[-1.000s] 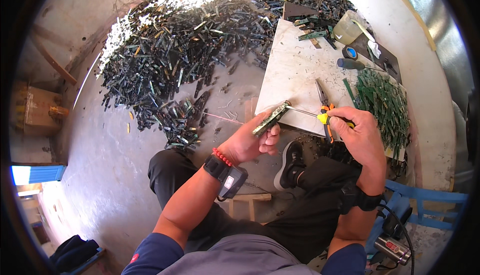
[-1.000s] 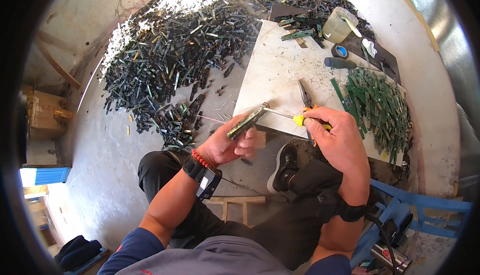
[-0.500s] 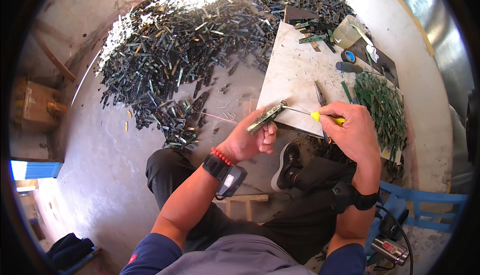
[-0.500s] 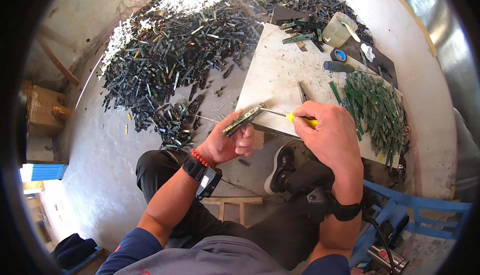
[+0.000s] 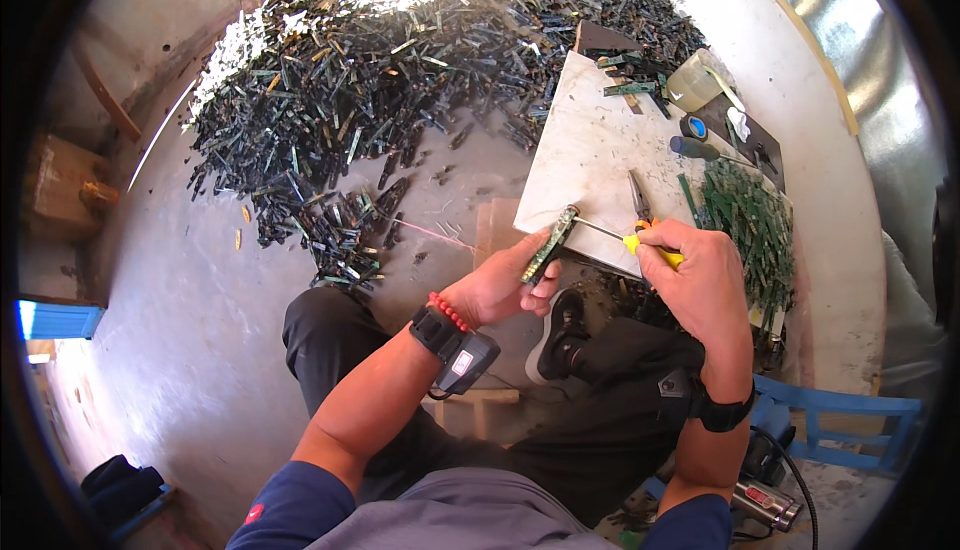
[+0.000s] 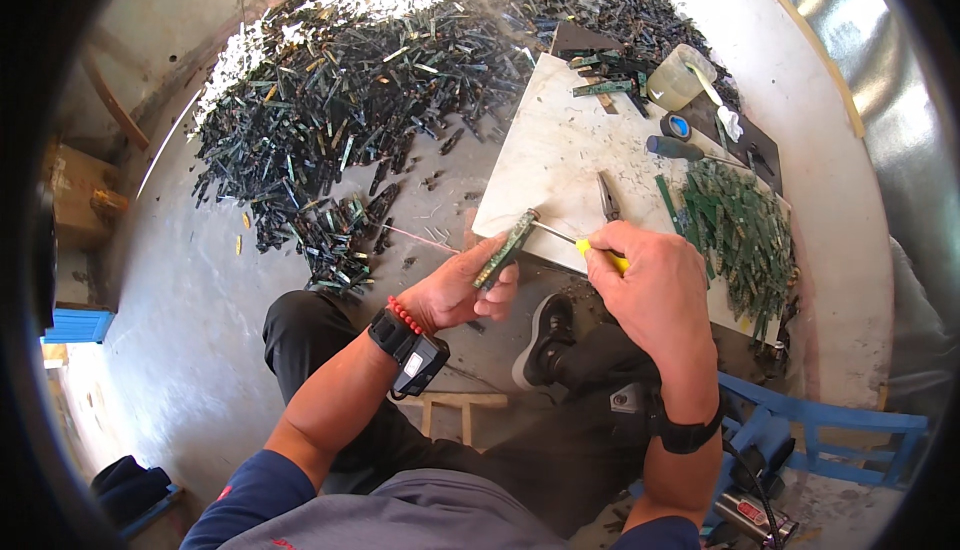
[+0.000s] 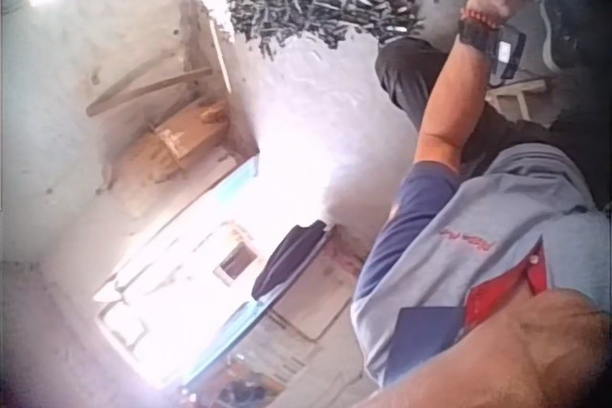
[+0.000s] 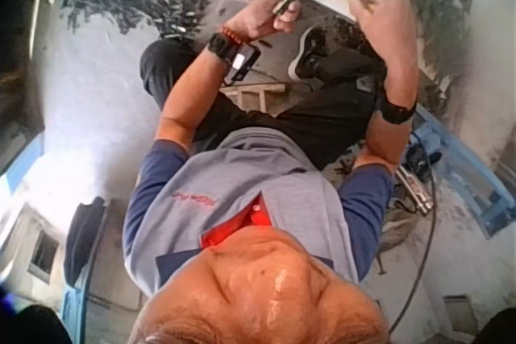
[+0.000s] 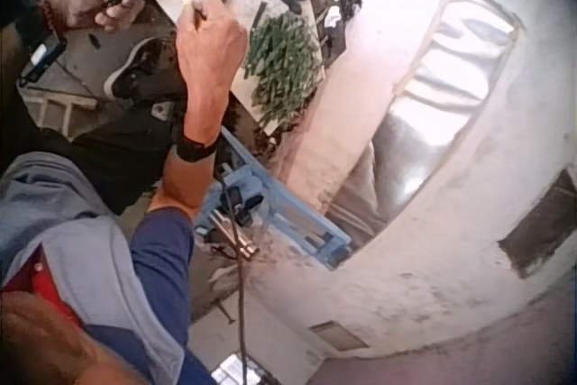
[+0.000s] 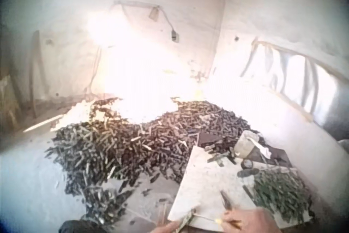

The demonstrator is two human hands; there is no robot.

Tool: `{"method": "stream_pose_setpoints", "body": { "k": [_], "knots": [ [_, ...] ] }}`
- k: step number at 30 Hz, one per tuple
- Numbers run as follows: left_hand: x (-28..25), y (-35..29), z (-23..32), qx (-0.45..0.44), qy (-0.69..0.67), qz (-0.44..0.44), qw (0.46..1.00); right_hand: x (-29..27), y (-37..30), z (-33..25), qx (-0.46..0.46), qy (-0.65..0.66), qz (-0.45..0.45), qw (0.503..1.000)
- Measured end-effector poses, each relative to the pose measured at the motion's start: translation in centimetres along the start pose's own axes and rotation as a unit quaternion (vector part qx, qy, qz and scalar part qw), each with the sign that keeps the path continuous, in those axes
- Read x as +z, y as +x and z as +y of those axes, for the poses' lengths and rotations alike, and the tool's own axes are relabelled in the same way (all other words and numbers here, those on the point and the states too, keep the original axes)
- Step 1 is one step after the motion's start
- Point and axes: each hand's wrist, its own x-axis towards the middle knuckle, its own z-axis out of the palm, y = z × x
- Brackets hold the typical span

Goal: The person sits on the floor and uses a screwdriver and pliers to disassemble small green circuit boards. They remove components and strip wires, placing the processed pieces onto a nearby white table.

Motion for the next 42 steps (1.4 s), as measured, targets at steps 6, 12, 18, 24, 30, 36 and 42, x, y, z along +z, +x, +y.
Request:
{"method": "stream_pose_setpoints", "body": {
  "k": [6, 12, 18, 24, 30, 36, 42],
  "knots": [
    [0.8, 0.3, -0.3, -0.033, -0.016, 0.015, 0.999, -1.5, 0.1, -0.4, -0.045, -0.075, -0.016, 0.996],
    [0.3, 0.4, -0.3, -0.049, -0.012, -0.004, 0.999, -2.6, 1.7, 0.2, -0.091, -0.079, -0.064, 0.991],
    [0.0, 0.3, -0.4, -0.052, -0.015, -0.011, 0.998, -2.8, 2.9, 1.0, -0.051, -0.019, -0.109, 0.992],
    [0.4, 0.2, -0.2, -0.064, -0.021, -0.01, 0.998, -2.0, 3.2, 4.2, -0.013, 0.101, -0.121, 0.987],
    [0.0, 0.3, -0.2, -0.056, -0.032, -0.031, 0.997, -2.0, 3.1, 1.8, -0.073, -0.008, -0.092, 0.993],
    [0.4, 0.2, -0.1, -0.051, -0.023, -0.001, 0.998, -2.3, 3.7, -0.6, -0.132, -0.142, -0.099, 0.976],
    [0.0, 0.3, 0.0, -0.057, -0.013, 0.014, 0.998, -2.8, 6.4, -2.7, -0.153, -0.186, -0.137, 0.961]
  ]
}}
